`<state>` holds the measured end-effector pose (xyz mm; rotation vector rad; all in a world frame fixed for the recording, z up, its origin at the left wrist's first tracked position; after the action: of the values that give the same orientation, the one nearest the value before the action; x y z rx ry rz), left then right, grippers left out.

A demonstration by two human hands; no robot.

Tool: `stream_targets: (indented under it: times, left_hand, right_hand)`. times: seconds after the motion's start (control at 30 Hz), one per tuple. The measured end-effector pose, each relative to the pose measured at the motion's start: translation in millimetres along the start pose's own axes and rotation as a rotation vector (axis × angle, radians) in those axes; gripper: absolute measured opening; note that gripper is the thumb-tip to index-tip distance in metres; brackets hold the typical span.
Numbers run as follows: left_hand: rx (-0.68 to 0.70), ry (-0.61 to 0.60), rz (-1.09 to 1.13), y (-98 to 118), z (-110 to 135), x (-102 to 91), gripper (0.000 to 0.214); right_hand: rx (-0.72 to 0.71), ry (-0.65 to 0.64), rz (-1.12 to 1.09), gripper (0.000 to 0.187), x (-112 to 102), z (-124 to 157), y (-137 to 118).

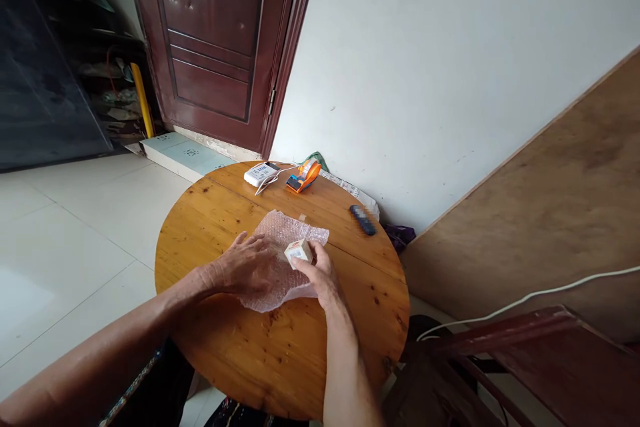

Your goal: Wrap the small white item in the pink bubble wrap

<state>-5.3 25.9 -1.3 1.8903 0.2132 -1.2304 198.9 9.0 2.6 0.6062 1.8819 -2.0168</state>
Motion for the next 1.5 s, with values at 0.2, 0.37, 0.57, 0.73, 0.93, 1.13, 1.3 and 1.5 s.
stream_targets:
  times: [0.2, 0.37, 0.57, 0.73, 0.93, 1.13, 1.3, 1.5]
  left_hand:
    - [0.023, 0.027, 0.023, -10, 17, 13.1, 0.104]
    - [0.009, 0.038, 0.055, -7, 17, 11.0, 0.110]
    - [0.007, 0.035, 0.068, -9, 17, 11.2, 0.110]
    - [-0.004, 0.033, 0.066, -9, 17, 12.3, 0.109]
    - [0.002, 0.031, 0.068, -8, 17, 10.8, 0.108]
    - [0.008, 0.022, 0.059, -9, 17, 11.3, 0.109]
    - [0.007, 0.022, 0.060, -9, 17, 11.3, 0.110]
    - [0.013, 0.034, 0.083, -10, 18, 12.0, 0.108]
  right_hand:
    - [-0.181, -0.097, 0.388, 0.057, 7, 16, -16]
    - [-0.183, -0.100, 0.450, 0.050, 7, 21, -22]
    - [-0.183, -0.073, 0.446, 0.041, 8, 20, -21]
    - [-0.184, -0.024, 0.536, 0.048, 15, 25, -11]
    - [-0.175, -0.030, 0.476, 0.049, 14, 24, -2]
    - [-0.223, 0.007, 0.479, 0.044, 14, 23, -5]
    - [-0.242, 0.015, 0.476, 0.044, 16, 22, -5]
    - [-0.270, 0.048, 0.487, 0.045, 18, 21, -4]
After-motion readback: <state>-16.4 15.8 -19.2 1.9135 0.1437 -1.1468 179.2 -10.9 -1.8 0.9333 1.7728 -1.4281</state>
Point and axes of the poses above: each hand's wrist, its own z-axis away from the middle knuckle, its own x-axis out of the palm, y = z × x, the point moved 2 cm from there along -z, towards the middle knuckle, and after that the axes turned 13 degrees about z, right-handed, at the moved point
